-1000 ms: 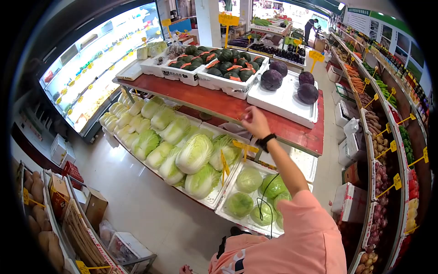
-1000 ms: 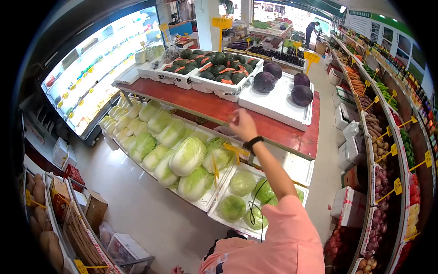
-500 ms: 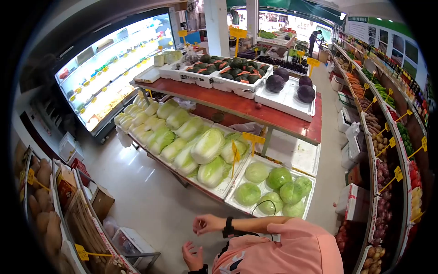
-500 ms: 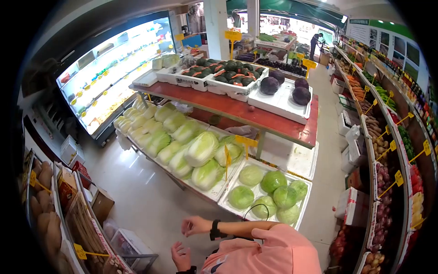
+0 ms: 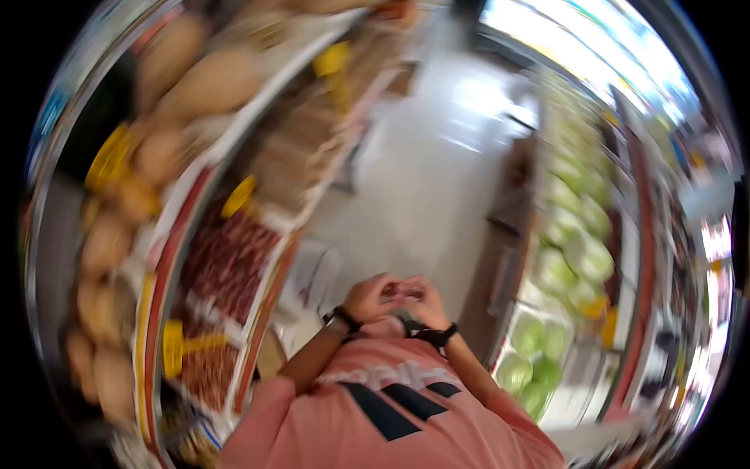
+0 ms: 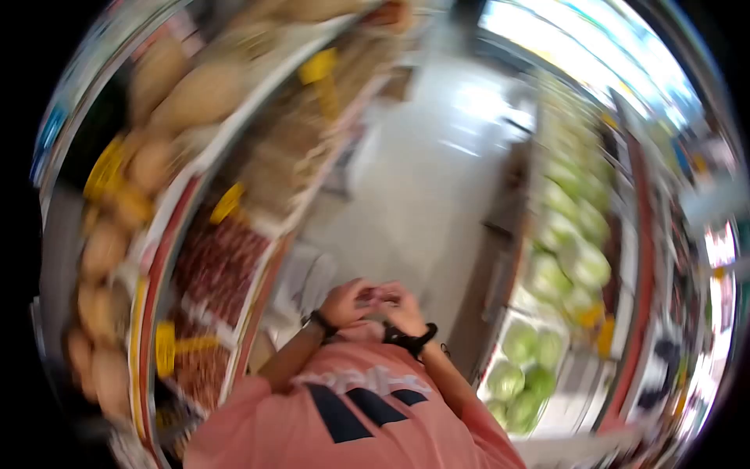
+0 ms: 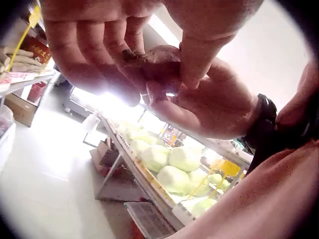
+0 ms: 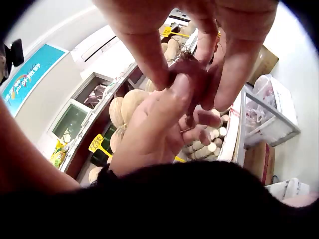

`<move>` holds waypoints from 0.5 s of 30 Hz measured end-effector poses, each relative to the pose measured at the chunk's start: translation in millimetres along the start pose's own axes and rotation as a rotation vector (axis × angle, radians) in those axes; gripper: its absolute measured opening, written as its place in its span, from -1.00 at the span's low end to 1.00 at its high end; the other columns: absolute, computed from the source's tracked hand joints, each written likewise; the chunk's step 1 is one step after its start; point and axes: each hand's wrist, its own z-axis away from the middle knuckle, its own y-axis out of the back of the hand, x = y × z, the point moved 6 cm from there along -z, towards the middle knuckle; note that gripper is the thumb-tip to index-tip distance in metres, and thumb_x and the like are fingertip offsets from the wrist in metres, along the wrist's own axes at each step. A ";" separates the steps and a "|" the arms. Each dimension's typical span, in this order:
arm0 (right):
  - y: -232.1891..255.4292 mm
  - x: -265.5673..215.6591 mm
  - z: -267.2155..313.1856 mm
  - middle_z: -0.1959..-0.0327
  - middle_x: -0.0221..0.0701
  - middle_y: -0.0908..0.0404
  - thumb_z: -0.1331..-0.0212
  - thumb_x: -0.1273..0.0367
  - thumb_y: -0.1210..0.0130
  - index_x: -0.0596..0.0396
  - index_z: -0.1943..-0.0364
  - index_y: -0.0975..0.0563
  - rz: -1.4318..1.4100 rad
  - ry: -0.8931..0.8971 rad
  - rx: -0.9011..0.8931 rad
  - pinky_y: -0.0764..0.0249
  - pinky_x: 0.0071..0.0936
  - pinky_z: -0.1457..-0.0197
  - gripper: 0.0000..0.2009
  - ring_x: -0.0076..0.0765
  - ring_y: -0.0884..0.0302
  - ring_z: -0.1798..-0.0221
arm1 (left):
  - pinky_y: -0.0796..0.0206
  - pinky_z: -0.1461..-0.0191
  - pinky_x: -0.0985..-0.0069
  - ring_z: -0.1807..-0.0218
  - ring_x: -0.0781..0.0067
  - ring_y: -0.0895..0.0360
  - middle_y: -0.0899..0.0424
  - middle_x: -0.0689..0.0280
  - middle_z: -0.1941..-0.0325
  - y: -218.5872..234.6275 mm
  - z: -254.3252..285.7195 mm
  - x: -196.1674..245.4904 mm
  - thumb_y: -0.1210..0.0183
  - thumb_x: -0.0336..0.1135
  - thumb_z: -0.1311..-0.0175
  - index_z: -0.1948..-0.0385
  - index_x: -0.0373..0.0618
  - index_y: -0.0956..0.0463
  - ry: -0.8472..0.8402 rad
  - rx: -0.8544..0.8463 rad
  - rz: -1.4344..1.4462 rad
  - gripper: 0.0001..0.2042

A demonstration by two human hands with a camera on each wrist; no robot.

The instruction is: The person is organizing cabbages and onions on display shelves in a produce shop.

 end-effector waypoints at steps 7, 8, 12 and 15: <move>-53.4 23.8 -31.1 0.01 -0.35 -0.55 -0.22 0.54 -0.22 0.02 -0.28 -0.31 0.270 -0.032 -0.112 -0.55 -0.45 0.01 -0.45 -0.40 -0.58 0.02 | -0.49 0.15 0.42 0.22 0.34 -0.70 -0.72 0.35 0.30 103.6 80.8 -104.1 -0.36 -0.17 -0.13 0.25 -0.02 -0.58 0.319 0.354 -0.180 -0.76; -53.4 24.4 -33.6 0.00 -0.35 -0.55 -0.22 0.56 -0.21 0.03 -0.28 -0.32 0.313 -0.039 -0.127 -0.54 -0.47 0.00 -0.46 -0.42 -0.58 0.04 | -0.50 0.18 0.41 0.26 0.32 -0.70 -0.73 0.36 0.32 124.1 94.3 -123.2 -0.36 -0.15 -0.13 0.28 -0.02 -0.59 0.343 0.464 -0.244 -0.77; -41.3 16.1 -31.7 0.01 -0.36 -0.54 -0.24 0.51 -0.21 0.05 -0.26 -0.34 0.461 -0.097 -0.105 -0.50 -0.50 0.01 -0.50 -0.47 -0.57 0.08 | -0.49 0.26 0.25 0.29 0.18 -0.70 -0.72 0.24 0.39 206.1 139.0 -215.9 -0.34 -0.06 -0.09 0.34 -0.03 -0.57 0.506 0.804 -0.480 -0.72; -21.8 16.3 -24.6 0.02 -0.36 -0.54 -0.26 0.49 -0.19 0.06 -0.27 -0.35 0.503 -0.129 -0.054 -0.48 -0.51 0.00 -0.51 -0.44 -0.57 0.07 | -0.50 0.15 0.11 0.20 -0.01 -0.68 -0.72 0.08 0.29 268.7 160.1 -250.3 -0.31 0.07 -0.07 0.19 -0.03 -0.57 0.885 0.781 -0.653 -0.58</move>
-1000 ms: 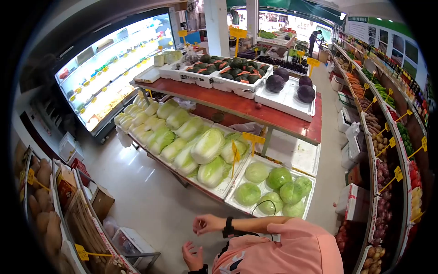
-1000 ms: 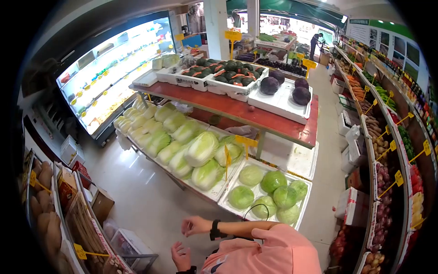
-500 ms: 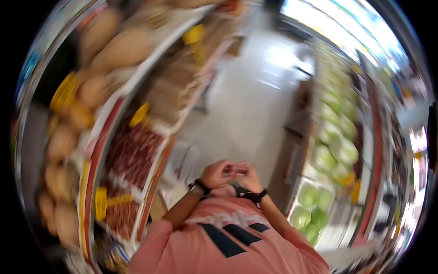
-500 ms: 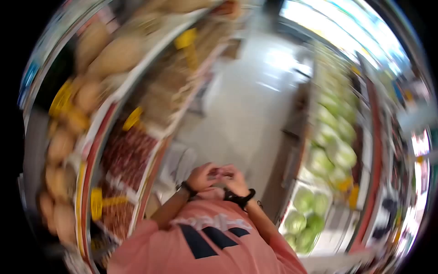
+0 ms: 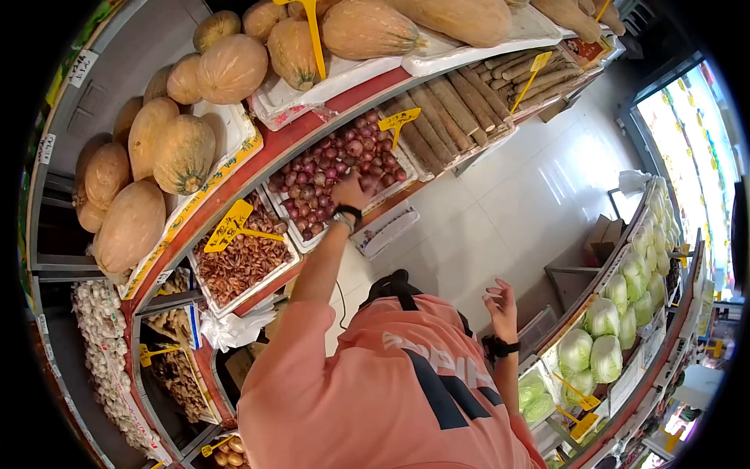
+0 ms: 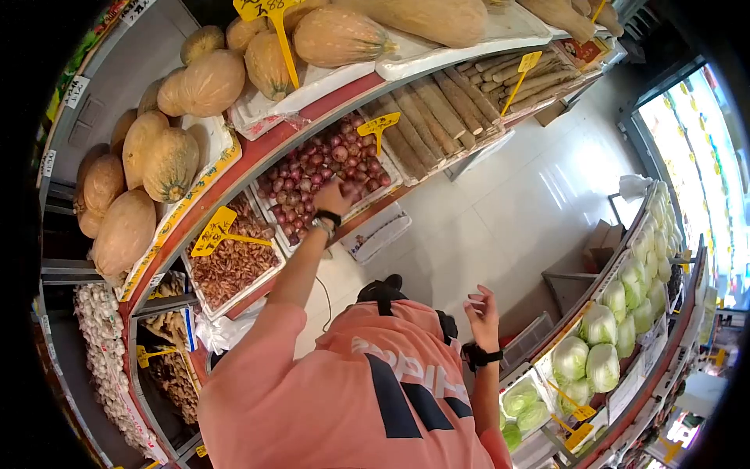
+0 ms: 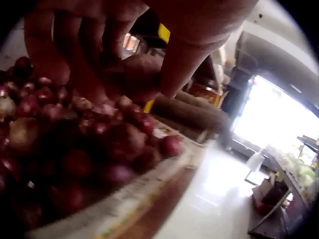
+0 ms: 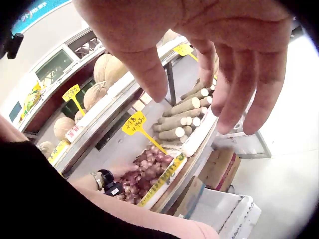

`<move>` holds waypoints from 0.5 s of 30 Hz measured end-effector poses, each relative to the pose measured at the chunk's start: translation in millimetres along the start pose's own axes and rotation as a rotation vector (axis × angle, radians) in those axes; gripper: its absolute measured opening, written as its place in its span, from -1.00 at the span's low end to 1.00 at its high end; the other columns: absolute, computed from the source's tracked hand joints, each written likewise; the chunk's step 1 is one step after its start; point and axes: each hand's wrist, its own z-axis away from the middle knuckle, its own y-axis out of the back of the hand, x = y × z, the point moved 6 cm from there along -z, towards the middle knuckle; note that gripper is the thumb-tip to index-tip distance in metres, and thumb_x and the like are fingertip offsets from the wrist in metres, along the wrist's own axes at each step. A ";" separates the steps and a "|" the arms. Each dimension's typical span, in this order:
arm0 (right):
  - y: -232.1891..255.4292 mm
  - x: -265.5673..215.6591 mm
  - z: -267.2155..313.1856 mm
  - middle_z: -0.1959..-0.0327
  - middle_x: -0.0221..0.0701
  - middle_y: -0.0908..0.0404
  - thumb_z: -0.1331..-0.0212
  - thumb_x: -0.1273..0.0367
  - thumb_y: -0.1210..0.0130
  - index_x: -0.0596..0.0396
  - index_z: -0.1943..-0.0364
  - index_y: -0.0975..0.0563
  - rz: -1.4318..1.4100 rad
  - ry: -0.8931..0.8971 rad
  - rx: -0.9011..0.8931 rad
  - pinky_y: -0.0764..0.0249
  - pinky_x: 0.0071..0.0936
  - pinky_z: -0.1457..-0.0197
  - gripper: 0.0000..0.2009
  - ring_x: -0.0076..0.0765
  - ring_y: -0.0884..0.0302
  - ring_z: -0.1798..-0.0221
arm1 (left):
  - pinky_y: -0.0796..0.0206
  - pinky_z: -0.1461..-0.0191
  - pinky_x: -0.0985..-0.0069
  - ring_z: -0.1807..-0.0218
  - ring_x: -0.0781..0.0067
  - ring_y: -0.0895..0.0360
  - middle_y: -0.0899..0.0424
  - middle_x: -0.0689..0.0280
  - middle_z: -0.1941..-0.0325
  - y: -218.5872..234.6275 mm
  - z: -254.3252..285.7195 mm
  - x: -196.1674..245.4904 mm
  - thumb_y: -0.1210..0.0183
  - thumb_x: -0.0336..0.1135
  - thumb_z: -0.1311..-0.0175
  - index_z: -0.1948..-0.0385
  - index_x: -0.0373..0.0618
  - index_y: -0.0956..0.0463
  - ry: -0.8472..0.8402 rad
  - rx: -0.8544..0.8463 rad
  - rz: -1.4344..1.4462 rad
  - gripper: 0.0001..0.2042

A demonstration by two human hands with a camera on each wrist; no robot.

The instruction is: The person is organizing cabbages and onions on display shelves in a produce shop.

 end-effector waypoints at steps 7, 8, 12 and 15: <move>36.3 37.1 24.6 0.04 -0.35 -0.54 -0.32 0.41 -0.18 0.05 -0.26 -0.36 -0.061 -0.021 0.090 -0.51 -0.51 0.03 -0.55 -0.46 -0.57 0.05 | -0.44 -0.17 0.19 -0.15 0.06 -0.60 -0.69 0.08 -0.07 3.2 -68.9 -42.6 -0.24 0.18 -0.18 -0.20 0.08 -0.50 0.273 -0.218 -0.153 -0.41; 42.8 45.2 28.5 0.04 -0.36 -0.54 -0.32 0.39 -0.19 0.04 -0.26 -0.36 -0.060 -0.030 0.104 -0.52 -0.52 0.04 -0.55 -0.47 -0.57 0.06 | -0.46 -0.16 0.18 -0.14 0.08 -0.61 -0.70 0.07 -0.04 -4.2 -71.6 -47.5 -0.26 0.12 -0.16 -0.20 0.07 -0.50 0.267 -0.205 -0.128 -0.42; 58.4 50.6 41.7 0.06 -0.42 -0.55 -0.33 0.32 -0.21 0.04 -0.24 -0.37 -0.050 -0.073 0.164 -0.51 -0.56 0.05 -0.56 -0.50 -0.57 0.09 | -0.48 -0.13 0.17 -0.08 0.11 -0.63 -0.72 0.07 0.04 -17.3 -65.3 -43.5 -0.31 -0.06 -0.14 -0.21 0.07 -0.50 0.284 -0.178 -0.088 -0.45; 75.0 57.6 52.3 0.06 -0.43 -0.56 -0.34 0.30 -0.20 0.03 -0.26 -0.36 -0.061 -0.097 0.205 -0.51 -0.55 0.05 -0.54 -0.49 -0.59 0.10 | -0.40 -0.20 0.12 -0.15 0.00 -0.56 -0.67 0.01 -0.05 -23.8 -53.7 -43.0 -0.32 -0.07 -0.12 -0.19 0.01 -0.48 0.308 -0.128 -0.047 -0.44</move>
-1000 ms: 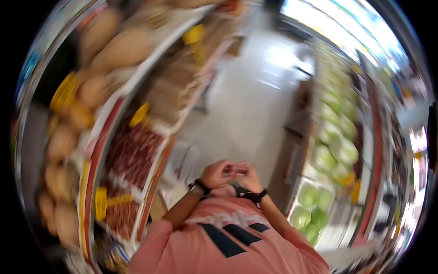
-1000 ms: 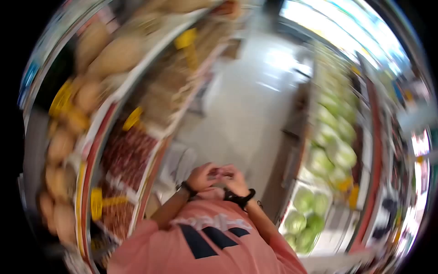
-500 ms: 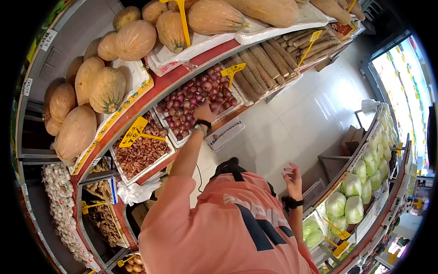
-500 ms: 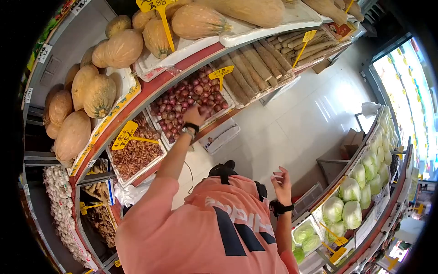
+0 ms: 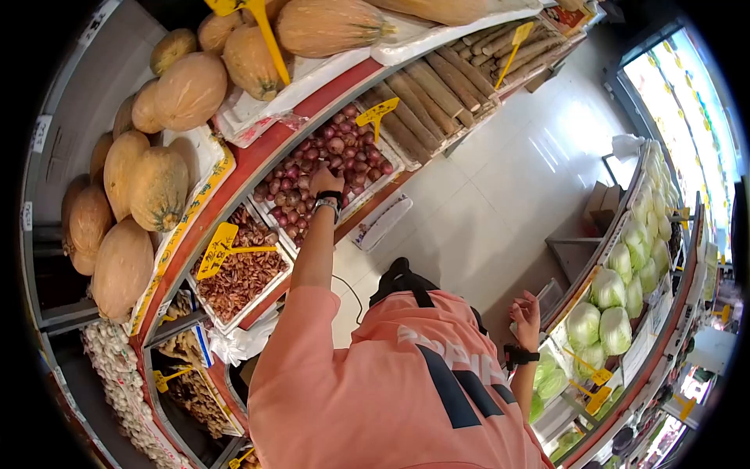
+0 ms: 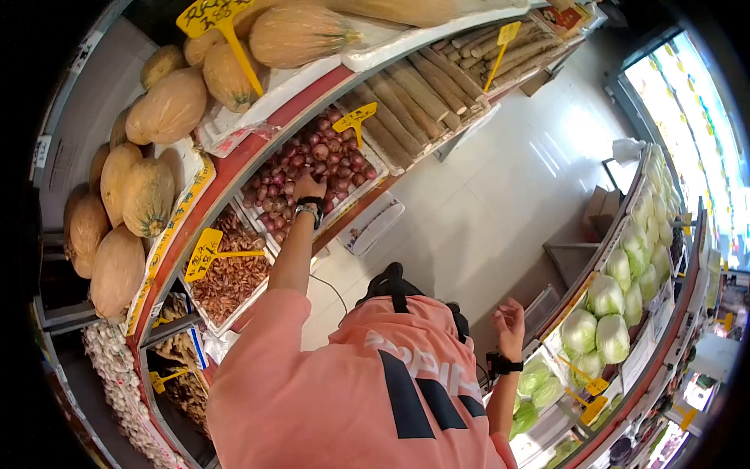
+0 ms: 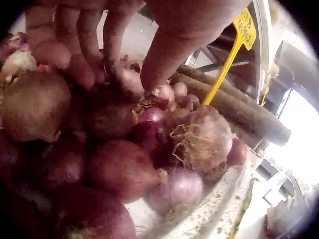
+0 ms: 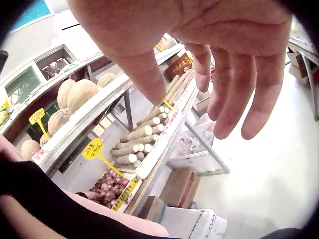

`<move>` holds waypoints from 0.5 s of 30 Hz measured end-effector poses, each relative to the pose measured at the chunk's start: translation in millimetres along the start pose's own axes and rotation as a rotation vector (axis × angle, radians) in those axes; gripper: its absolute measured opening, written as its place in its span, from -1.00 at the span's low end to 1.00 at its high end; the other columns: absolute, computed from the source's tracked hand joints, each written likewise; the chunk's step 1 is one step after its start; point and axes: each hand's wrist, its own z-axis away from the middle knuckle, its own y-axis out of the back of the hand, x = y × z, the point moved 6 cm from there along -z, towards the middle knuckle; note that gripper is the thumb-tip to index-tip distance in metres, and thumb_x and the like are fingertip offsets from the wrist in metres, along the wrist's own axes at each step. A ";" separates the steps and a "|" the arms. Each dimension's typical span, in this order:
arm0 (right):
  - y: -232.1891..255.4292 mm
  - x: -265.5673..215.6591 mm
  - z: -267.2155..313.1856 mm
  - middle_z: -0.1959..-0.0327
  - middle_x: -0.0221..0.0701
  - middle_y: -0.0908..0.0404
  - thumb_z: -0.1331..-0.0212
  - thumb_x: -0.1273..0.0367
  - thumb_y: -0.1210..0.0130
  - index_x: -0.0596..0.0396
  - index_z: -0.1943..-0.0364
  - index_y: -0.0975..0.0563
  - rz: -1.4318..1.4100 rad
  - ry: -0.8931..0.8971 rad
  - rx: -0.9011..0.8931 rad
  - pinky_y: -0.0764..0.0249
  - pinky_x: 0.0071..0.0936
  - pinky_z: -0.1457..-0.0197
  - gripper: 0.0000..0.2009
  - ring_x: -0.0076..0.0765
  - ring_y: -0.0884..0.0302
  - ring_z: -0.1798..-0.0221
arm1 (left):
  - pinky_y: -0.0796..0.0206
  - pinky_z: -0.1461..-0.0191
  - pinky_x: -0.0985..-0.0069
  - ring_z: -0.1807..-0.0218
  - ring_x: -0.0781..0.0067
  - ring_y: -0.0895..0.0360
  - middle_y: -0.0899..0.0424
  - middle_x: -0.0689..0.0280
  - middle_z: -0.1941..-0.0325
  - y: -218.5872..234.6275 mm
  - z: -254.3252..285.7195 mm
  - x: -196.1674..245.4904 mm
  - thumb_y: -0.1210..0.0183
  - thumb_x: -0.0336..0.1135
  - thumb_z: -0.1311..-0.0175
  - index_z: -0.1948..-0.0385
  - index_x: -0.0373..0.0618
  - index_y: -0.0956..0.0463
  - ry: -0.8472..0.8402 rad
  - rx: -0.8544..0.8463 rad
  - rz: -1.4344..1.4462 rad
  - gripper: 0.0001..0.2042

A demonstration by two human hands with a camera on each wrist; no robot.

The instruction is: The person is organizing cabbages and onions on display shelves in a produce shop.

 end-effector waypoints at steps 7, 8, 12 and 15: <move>95.7 13.6 21.1 0.07 -0.48 -0.59 -0.32 0.30 -0.21 0.00 -0.28 -0.36 -0.098 -0.054 0.278 -0.51 -0.57 0.14 -0.52 -0.53 -0.56 0.13 | -0.16 -0.36 -0.05 -0.22 -0.18 -0.38 -0.54 -0.08 -0.12 -11.9 75.0 46.5 -0.26 -0.13 -0.13 -0.05 -0.17 -0.50 -0.481 0.349 0.181 -0.53; 119.5 22.2 20.5 0.11 -0.45 -0.61 -0.32 0.28 -0.22 0.02 -0.29 -0.34 -0.055 0.020 0.300 -0.53 -0.52 0.06 -0.50 -0.48 -0.57 0.10 | -0.27 -0.25 -0.03 -0.13 -0.17 -0.45 -0.59 -0.04 -0.04 -24.8 97.8 57.0 -0.24 -0.15 -0.16 0.01 -0.20 -0.55 -0.618 0.354 0.110 -0.59; 196.2 3.2 47.2 0.12 -0.32 -0.63 -0.28 0.30 -0.23 0.11 -0.26 -0.38 0.059 0.007 0.545 -0.57 -0.40 0.06 -0.50 -0.40 -0.63 0.15 | -0.37 -0.23 0.22 -0.10 0.00 -0.54 -0.64 0.02 0.02 -95.5 169.0 96.5 -0.18 -0.41 -0.23 -0.07 -0.21 -0.51 -0.688 -0.124 0.393 -0.65; 263.0 3.5 77.5 0.08 -0.20 -0.65 -0.24 0.26 -0.26 0.13 -0.24 -0.39 0.176 0.014 0.730 -0.58 -0.35 0.03 -0.48 -0.28 -0.68 0.11 | -0.47 -0.04 0.31 0.13 0.18 -0.61 -0.67 0.13 0.14 -161.4 217.6 113.7 -0.19 -0.41 -0.20 0.07 -0.23 -0.57 -0.770 -0.316 0.359 -0.74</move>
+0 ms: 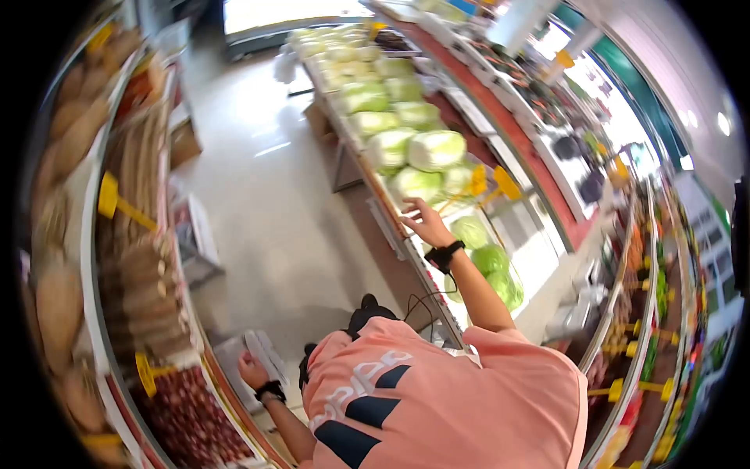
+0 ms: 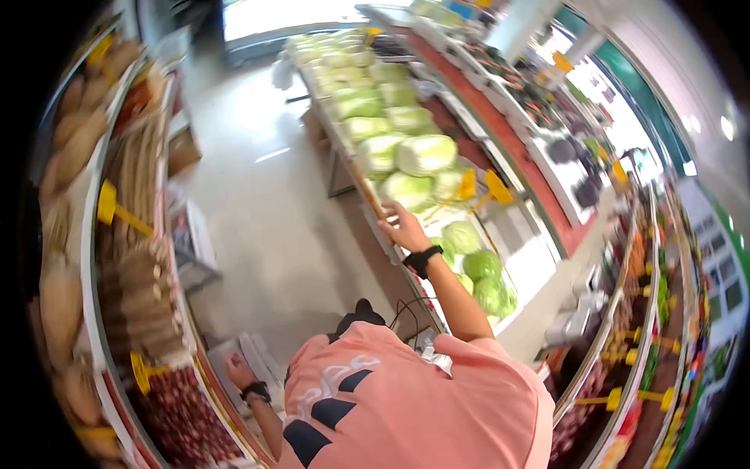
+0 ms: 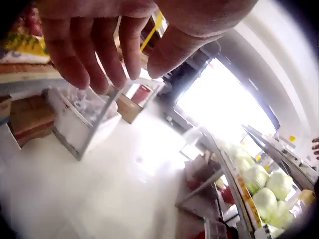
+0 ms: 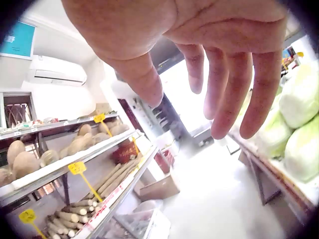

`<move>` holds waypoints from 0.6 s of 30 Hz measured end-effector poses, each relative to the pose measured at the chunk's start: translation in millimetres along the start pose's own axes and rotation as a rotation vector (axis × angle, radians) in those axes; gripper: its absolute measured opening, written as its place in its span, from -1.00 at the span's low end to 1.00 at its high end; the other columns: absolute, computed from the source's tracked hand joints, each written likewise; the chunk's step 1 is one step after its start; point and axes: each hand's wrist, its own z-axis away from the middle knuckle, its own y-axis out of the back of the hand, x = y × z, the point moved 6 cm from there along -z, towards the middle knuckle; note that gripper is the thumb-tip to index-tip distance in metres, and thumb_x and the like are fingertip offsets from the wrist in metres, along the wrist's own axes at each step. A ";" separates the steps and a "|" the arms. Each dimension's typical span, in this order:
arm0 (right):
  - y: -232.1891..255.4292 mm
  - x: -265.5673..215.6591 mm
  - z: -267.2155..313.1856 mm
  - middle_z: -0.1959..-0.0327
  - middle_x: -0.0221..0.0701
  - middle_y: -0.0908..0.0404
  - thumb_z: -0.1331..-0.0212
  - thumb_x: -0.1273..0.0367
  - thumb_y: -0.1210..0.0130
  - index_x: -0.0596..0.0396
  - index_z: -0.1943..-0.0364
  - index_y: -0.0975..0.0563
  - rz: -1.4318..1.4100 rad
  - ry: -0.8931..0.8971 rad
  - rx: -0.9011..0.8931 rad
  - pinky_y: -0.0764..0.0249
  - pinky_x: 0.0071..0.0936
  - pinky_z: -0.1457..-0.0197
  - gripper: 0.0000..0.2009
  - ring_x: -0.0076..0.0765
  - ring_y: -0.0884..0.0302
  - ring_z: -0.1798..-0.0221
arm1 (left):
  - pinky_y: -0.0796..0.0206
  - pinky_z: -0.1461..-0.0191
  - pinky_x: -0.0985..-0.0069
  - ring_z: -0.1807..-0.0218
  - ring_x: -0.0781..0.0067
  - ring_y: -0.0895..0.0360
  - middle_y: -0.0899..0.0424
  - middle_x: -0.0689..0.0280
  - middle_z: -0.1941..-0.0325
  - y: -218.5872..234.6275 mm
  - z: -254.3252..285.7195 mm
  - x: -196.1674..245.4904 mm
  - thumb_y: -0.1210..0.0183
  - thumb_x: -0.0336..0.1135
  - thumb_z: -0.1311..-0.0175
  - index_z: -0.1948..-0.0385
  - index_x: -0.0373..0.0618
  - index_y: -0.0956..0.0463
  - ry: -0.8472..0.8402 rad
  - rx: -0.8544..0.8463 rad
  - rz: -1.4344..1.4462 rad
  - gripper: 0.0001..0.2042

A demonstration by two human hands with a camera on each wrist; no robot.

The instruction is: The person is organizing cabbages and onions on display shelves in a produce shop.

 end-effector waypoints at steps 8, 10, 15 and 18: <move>243.1 98.5 -25.1 0.09 -0.09 -0.64 -0.13 0.26 -0.29 0.08 -0.13 -0.47 0.262 0.019 0.591 -0.57 -0.24 0.05 -0.52 -0.11 -0.68 0.17 | -0.50 0.08 0.41 0.24 0.34 -0.66 -0.72 0.23 0.24 -108.0 7.2 84.9 -0.22 -0.38 -0.28 0.16 -0.21 -0.62 -0.080 -0.317 -0.012 -0.83; 309.6 130.5 -26.1 0.14 -0.11 -0.63 -0.10 0.28 -0.28 0.07 -0.07 -0.49 0.390 -0.048 0.763 -0.55 -0.20 0.04 -0.57 -0.05 -0.64 0.16 | -0.49 0.08 0.41 0.23 0.34 -0.66 -0.72 0.24 0.25 -124.7 -4.7 100.9 -0.21 -0.37 -0.29 0.16 -0.20 -0.62 -0.134 -0.349 -0.056 -0.83; 433.2 204.6 -40.0 0.01 -0.15 -0.57 -0.06 0.28 -0.25 -0.03 -0.07 -0.51 0.623 -0.298 0.928 -0.53 -0.02 -0.05 -0.57 0.09 -0.55 -0.02 | -0.48 0.08 0.40 0.23 0.34 -0.65 -0.71 0.23 0.26 -160.1 -13.4 144.4 -0.19 -0.37 -0.31 0.13 -0.20 -0.59 -0.139 -0.390 -0.038 -0.82; 479.4 264.1 -67.0 -0.10 -0.08 -0.54 -0.08 0.31 -0.21 -0.18 -0.13 -0.53 0.728 -0.421 0.858 -0.48 -0.07 -0.21 -0.55 0.17 -0.48 -0.17 | -0.48 0.09 0.40 0.27 0.35 -0.63 -0.71 0.22 0.25 -177.6 -0.8 176.4 -0.18 -0.38 -0.31 0.13 -0.19 -0.59 -0.150 -0.378 -0.063 -0.83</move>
